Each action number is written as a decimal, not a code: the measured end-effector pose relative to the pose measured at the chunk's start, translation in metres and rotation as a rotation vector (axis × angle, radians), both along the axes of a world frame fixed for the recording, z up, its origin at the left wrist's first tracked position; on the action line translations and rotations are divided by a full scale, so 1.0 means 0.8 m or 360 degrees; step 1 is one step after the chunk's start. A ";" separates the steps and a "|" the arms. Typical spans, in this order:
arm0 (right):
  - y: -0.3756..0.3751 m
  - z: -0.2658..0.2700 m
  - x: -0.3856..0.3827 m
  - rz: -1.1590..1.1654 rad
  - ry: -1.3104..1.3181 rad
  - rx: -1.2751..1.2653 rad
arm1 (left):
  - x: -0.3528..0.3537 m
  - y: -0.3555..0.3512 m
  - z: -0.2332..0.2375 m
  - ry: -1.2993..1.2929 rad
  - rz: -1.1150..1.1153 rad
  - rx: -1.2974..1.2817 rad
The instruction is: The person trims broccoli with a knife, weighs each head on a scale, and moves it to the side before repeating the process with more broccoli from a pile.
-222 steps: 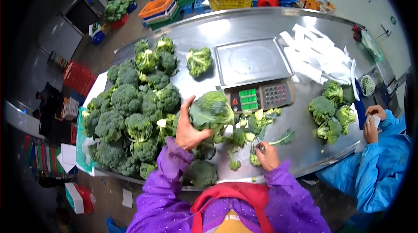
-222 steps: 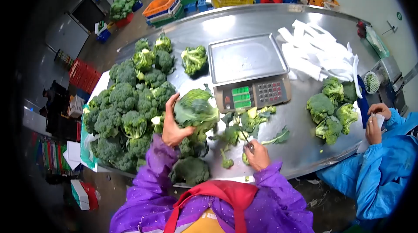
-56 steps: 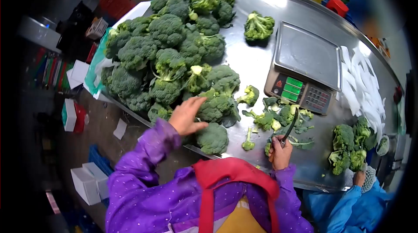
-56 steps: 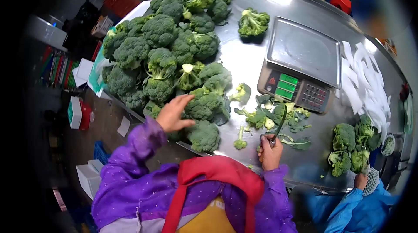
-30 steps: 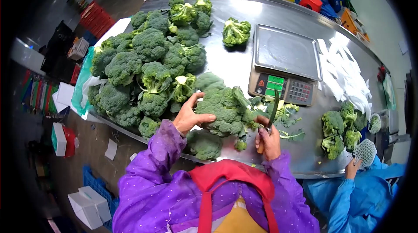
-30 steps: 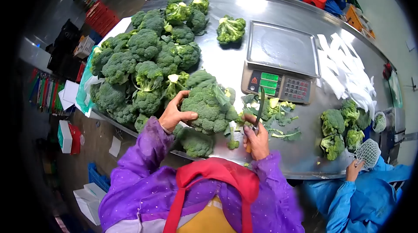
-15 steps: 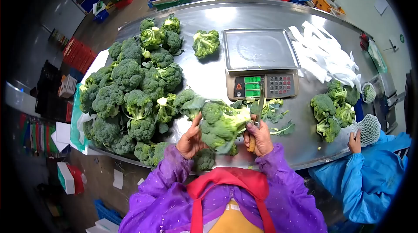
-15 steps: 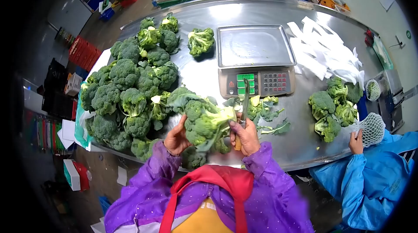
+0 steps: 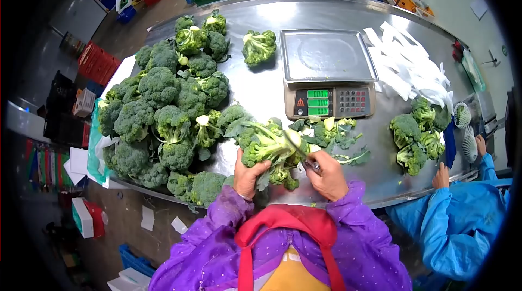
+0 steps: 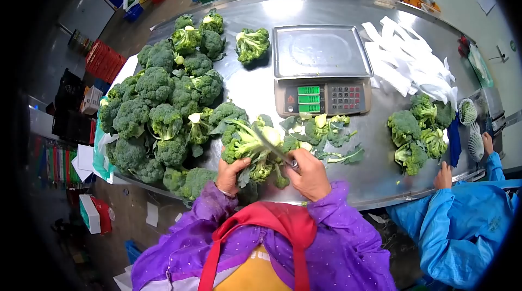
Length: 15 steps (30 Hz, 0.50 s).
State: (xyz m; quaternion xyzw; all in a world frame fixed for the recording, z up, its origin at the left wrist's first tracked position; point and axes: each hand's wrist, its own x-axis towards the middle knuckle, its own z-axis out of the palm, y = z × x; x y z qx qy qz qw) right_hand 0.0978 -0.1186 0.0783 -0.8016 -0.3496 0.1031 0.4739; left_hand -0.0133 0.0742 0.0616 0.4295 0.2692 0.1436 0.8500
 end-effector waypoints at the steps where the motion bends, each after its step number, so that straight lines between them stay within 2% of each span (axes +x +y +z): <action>1: 0.002 0.005 -0.004 0.0044 0.0003 -0.0049 | 0.000 0.000 0.003 0.0024 0.0014 0.0019; 4: 0.008 0.004 -0.006 0.0039 -0.0114 -0.0218 | 0.000 -0.007 0.012 0.0026 0.0016 0.0064; 7: 0.011 0.010 -0.009 0.0025 -0.0209 -0.0164 | -0.003 -0.011 0.027 0.0015 0.0076 -0.0004; 9: 0.010 0.005 -0.010 -0.0073 -0.0276 -0.0119 | -0.006 -0.012 0.034 -0.0025 0.0070 0.0191; 11: 0.007 -0.029 -0.012 -0.0260 -0.0347 -0.0062 | -0.013 -0.004 0.029 -0.0002 0.0004 0.0413; 12: -0.006 -0.064 -0.010 -0.0320 -0.0269 -0.0206 | -0.016 -0.001 0.022 0.0107 0.0056 0.0392; 14: -0.018 -0.091 -0.029 -0.0333 -0.0140 -0.0248 | -0.027 0.000 -0.004 0.0214 -0.0029 0.0435; 15: -0.020 -0.091 -0.033 -0.0342 -0.0096 -0.0229 | -0.032 -0.006 -0.004 0.0261 0.0026 0.0244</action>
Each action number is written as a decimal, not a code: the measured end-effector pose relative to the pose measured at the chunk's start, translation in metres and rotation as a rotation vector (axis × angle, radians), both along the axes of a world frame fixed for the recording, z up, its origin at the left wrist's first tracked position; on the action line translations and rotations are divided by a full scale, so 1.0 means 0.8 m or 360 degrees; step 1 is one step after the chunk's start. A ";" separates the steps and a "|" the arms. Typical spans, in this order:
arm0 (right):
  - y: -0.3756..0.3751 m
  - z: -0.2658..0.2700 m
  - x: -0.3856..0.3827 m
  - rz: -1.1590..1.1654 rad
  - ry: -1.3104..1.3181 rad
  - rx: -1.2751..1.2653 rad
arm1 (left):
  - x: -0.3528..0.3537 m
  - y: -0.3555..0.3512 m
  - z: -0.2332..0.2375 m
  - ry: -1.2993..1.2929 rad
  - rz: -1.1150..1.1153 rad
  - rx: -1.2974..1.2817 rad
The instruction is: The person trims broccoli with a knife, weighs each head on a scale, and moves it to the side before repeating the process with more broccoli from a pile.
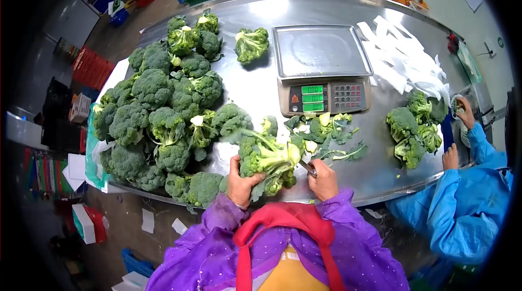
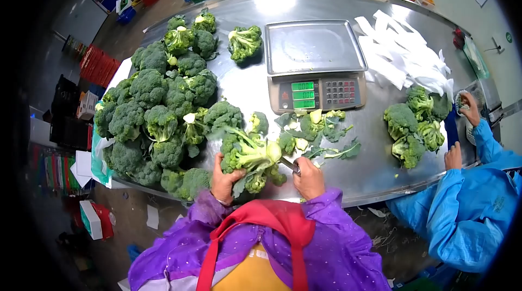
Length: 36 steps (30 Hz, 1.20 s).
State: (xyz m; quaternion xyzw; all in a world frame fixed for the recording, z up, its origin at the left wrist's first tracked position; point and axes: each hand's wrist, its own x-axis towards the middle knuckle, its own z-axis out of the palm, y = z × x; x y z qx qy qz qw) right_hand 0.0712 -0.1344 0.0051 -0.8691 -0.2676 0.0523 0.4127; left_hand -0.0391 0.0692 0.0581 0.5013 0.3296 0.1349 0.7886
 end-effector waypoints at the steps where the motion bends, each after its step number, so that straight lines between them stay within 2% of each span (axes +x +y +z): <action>1: 0.001 0.000 -0.003 0.0016 0.0001 0.0010 | -0.005 -0.005 0.008 0.0060 0.0049 -0.0128; 4: -0.006 0.008 -0.004 0.0038 -0.0030 0.0022 | -0.012 -0.005 0.006 -0.0005 0.0000 -0.0052; 6: -0.033 -0.031 0.000 -0.0155 0.0180 -0.0162 | -0.020 0.006 0.015 0.0009 -0.0067 0.0055; 7: -0.054 -0.050 0.001 -0.0242 0.0285 -0.0246 | -0.032 0.018 0.007 -0.0127 0.0011 -0.0145; 8: -0.080 -0.062 0.005 -0.0267 0.0373 -0.0178 | -0.027 0.027 0.022 -0.0259 0.0004 0.0081; 9: -0.070 -0.045 0.016 -0.0192 0.0425 -0.0068 | -0.029 0.033 0.036 -0.0372 0.0014 0.0299; 11: -0.051 0.022 0.010 -0.0089 0.0602 0.0119 | -0.034 0.057 0.030 -0.0087 -0.0076 0.0606; 13: -0.008 0.056 0.024 0.0045 0.0778 0.0280 | -0.009 0.054 0.049 -0.0032 -0.0196 0.1296; 14: 0.016 0.081 0.026 0.0017 0.0980 0.0560 | -0.006 0.061 0.025 -0.0067 -0.0167 0.1268; 15: 0.032 0.083 0.034 0.0125 0.0676 0.0565 | 0.001 0.059 0.032 -0.0035 -0.0187 0.1657; 17: 0.058 0.105 0.046 0.0295 0.0218 0.0482 | 0.014 0.046 0.047 -0.0110 -0.0208 0.1835; 18: 0.067 0.112 0.048 0.0327 0.0152 0.0424 | 0.015 0.044 0.043 -0.0125 -0.0272 0.1953; 22: 0.076 0.111 0.049 0.0372 0.0052 0.0430 | 0.024 0.032 0.044 -0.0148 -0.0219 0.2082; 25: 0.087 0.085 0.046 -0.0016 -0.0239 0.0540 | 0.031 0.022 0.039 -0.0211 -0.0203 0.2001; 26: 0.085 0.081 0.053 -0.0134 -0.0100 0.0643 | 0.034 0.018 0.040 -0.0208 -0.0208 0.2004; 29: 0.046 0.061 0.090 -0.0769 0.1315 0.1378 | 0.032 0.019 0.019 -0.0261 -0.0191 0.1795; 31: 0.016 0.075 0.103 -0.0616 0.1248 0.1245 | 0.026 0.019 0.000 -0.0277 -0.0111 0.1558; 32: 0.001 0.091 0.105 -0.0428 0.1239 0.0682 | 0.025 0.022 0.000 -0.0244 -0.0133 0.1660; 35: 0.010 0.080 0.085 0.0068 0.0941 0.0409 | 0.036 0.025 0.007 -0.0259 -0.0196 0.1854; 36: 0.019 0.056 0.076 0.0109 0.0722 0.0448 | 0.041 0.023 0.015 -0.0299 -0.0238 0.1961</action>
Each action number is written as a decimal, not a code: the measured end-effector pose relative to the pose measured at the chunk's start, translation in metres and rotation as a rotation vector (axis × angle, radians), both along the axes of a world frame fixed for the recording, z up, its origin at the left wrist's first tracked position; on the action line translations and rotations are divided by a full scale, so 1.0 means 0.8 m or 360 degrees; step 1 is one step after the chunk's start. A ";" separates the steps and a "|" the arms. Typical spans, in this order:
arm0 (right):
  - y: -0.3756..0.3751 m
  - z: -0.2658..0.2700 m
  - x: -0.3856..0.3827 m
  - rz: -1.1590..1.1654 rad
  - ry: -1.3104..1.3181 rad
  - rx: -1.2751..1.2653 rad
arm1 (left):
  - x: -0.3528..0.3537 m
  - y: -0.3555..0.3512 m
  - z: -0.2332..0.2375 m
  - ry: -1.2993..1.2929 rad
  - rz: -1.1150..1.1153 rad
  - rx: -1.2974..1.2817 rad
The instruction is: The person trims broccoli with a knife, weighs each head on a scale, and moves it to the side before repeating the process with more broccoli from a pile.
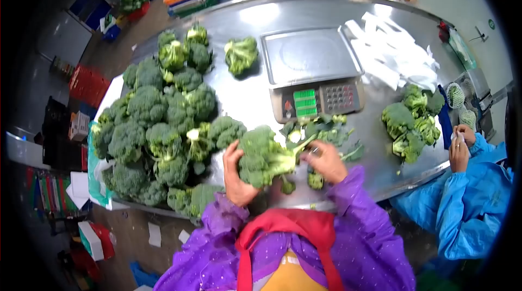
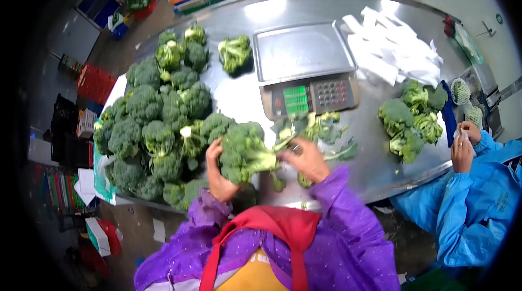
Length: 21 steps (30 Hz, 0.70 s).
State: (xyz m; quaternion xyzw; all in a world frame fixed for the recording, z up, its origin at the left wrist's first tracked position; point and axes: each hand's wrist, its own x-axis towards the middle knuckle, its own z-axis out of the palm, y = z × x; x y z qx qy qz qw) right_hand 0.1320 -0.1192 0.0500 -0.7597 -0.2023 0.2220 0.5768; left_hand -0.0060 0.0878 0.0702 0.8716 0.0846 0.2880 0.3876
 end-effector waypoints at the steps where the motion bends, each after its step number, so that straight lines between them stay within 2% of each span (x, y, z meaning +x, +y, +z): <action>1: 0.012 -0.018 -0.005 -0.0002 -0.0252 0.0059 | 0.004 -0.003 -0.001 -0.0082 -0.0036 -0.0004; 3: 0.030 0.000 -0.010 -0.0005 -0.0380 0.0171 | 0.010 -0.009 0.011 -0.0058 -0.0114 0.0067; 5: 0.033 0.000 -0.010 -0.0041 -0.0362 -0.0101 | 0.012 -0.010 0.007 -0.0044 -0.0104 0.0135; 7: 0.036 0.007 -0.016 -0.0224 -0.0557 0.0016 | 0.014 -0.016 0.005 0.0010 -0.0111 0.0027; 9: 0.045 0.004 -0.015 -0.0496 -0.0511 0.0274 | 0.020 -0.024 0.003 -0.0033 -0.0101 -0.0071; 11: 0.036 -0.006 -0.018 -0.0690 -0.0212 0.0005 | 0.032 -0.028 0.009 -0.0008 -0.0126 -0.0019; 14: 0.027 -0.017 0.001 -0.1382 0.0899 0.0885 | 0.038 -0.028 0.001 -0.0096 -0.0137 -0.0176; 15: 0.005 -0.012 0.021 -0.1472 0.0948 0.0980 | 0.040 -0.026 -0.009 -0.0146 -0.0137 -0.0266; 16: -0.026 -0.016 0.034 -0.1236 0.0886 0.0997 | 0.030 -0.027 -0.034 0.0083 -0.0126 -0.0895; 17: -0.045 -0.019 0.041 -0.0999 0.0823 0.1016 | 0.030 -0.025 -0.044 0.0082 -0.0081 -0.0891; 20: -0.063 -0.012 0.026 -0.0580 0.0637 0.0002 | 0.035 -0.028 -0.056 0.0101 0.0049 -0.0899; 21: -0.059 -0.024 0.011 -0.0431 0.0608 0.0126 | 0.039 -0.029 -0.058 0.0089 0.0065 -0.0858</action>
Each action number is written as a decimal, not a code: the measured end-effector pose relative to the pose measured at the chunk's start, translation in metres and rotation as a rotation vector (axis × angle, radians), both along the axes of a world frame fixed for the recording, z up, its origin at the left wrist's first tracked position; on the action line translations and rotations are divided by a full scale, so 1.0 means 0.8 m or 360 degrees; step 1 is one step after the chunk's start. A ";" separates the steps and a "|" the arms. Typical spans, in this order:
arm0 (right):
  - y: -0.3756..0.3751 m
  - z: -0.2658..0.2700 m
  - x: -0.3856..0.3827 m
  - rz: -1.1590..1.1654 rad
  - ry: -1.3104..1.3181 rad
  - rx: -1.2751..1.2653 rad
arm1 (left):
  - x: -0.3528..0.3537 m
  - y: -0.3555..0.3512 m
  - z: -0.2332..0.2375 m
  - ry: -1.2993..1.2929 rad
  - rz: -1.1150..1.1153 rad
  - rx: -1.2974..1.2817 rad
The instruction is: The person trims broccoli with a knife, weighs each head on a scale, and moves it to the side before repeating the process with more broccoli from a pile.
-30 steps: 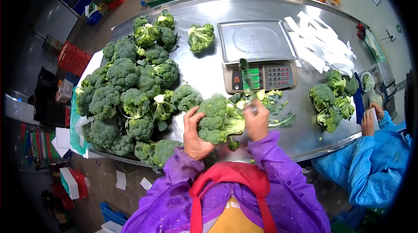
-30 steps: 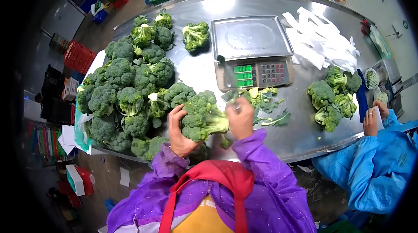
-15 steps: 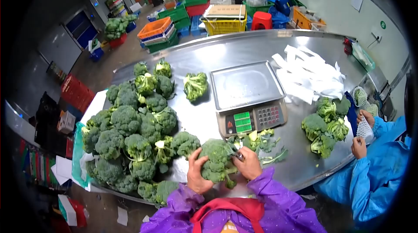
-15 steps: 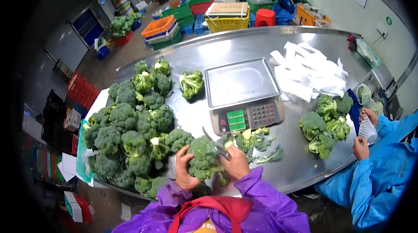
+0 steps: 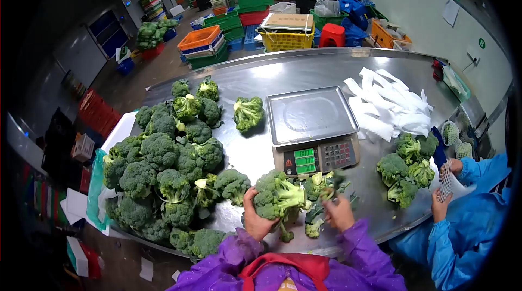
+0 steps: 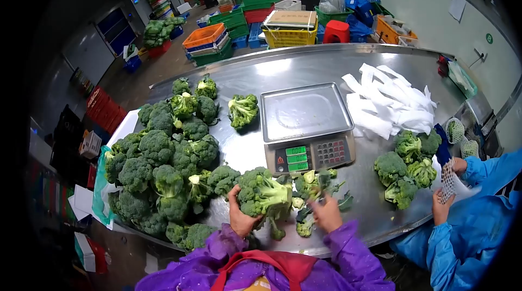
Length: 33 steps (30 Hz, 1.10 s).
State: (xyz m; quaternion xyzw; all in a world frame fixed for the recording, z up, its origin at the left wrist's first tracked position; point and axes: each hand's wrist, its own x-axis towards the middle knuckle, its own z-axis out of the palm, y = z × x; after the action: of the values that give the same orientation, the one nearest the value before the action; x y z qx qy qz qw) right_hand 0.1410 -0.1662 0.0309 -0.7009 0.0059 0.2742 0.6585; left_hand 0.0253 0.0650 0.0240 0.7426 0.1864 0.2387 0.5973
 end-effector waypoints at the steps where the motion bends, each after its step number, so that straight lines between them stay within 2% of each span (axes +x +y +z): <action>1: 0.011 0.008 -0.015 0.0033 -0.0010 0.0134 | 0.004 -0.001 -0.002 -0.0006 0.0014 0.0043; 4: 0.058 0.004 -0.040 -0.0022 -0.0225 0.0534 | 0.015 -0.015 0.006 -0.0021 -0.0033 0.0098; 5: 0.067 -0.011 -0.042 -0.0113 -0.0271 0.0469 | 0.018 -0.023 0.005 -0.0043 -0.0008 0.0092; 8: 0.061 0.020 -0.030 0.0031 -0.0216 0.0370 | 0.022 -0.033 0.006 -0.0044 0.0002 -0.0035; 9: 0.063 0.019 -0.030 -0.0042 -0.0324 0.0388 | 0.022 -0.034 0.007 -0.0031 -0.0010 -0.0101; 12: 0.055 0.009 -0.024 0.0046 0.0027 0.0305 | 0.018 -0.037 0.006 0.0006 -0.0017 -0.0219; 15: 0.060 0.011 -0.029 -0.0088 -0.0032 0.0255 | 0.020 -0.038 0.003 -0.0050 0.0016 -0.0008; 18: 0.052 0.020 -0.010 0.0108 -0.0616 -0.0042 | 0.027 -0.018 0.008 0.0035 -0.0066 0.0050; 19: 0.043 0.022 -0.005 0.0157 -0.0786 -0.0152 | 0.030 -0.007 0.012 0.0006 -0.0127 -0.0058; 20: 0.030 0.023 -0.003 0.0176 -0.0464 0.0258 | 0.033 0.005 0.036 0.0110 -0.0172 0.0254; 21: 0.013 0.021 -0.001 0.0258 -0.0413 0.0225 | 0.039 0.019 0.038 0.0100 -0.0252 -0.0008; 22: -0.001 0.021 0.007 0.0346 -0.0378 0.0199 | 0.046 0.029 0.056 0.0046 -0.0336 0.0039; 24: -0.025 0.045 0.011 0.0313 -0.0017 0.0006 | 0.065 0.050 0.076 0.0136 -0.0338 0.0070; 25: -0.032 0.036 0.011 0.0216 0.0139 0.0002 | 0.082 0.067 0.070 0.0063 -0.0358 0.0083; 26: -0.040 0.019 0.012 0.0283 0.0017 -0.0201 | 0.107 0.078 0.076 0.0028 -0.0385 0.0120; 28: -0.048 -0.069 -0.014 0.0162 -0.0492 0.0002 | 0.169 0.095 0.086 -0.0234 -0.0408 0.0575; 29: -0.050 -0.068 -0.022 0.0269 -0.0840 -0.0402 | 0.203 0.100 0.089 -0.0292 -0.0388 0.0837; 30: -0.047 -0.066 -0.033 0.0298 -0.0923 -0.0512 | 0.236 0.104 0.091 -0.0358 -0.0345 0.1097; 31: -0.041 -0.072 -0.046 0.0266 -0.0798 -0.0571 | 0.267 0.103 0.091 -0.0336 -0.0361 0.1062; 32: -0.034 -0.078 -0.058 0.0234 -0.0674 -0.0628 | 0.292 0.097 0.096 -0.0341 -0.0294 0.1203; 33: -0.027 -0.074 -0.068 0.0055 -0.0287 -0.0223 | 0.319 0.101 0.085 -0.0272 -0.0350 0.1174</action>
State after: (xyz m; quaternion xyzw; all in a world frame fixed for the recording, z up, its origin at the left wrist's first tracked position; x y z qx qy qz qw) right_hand 0.0866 -0.1881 -0.0282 -0.7669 -0.0463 0.2203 0.6009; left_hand 0.2805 0.1461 0.0916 0.9004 -0.0430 0.2852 0.3256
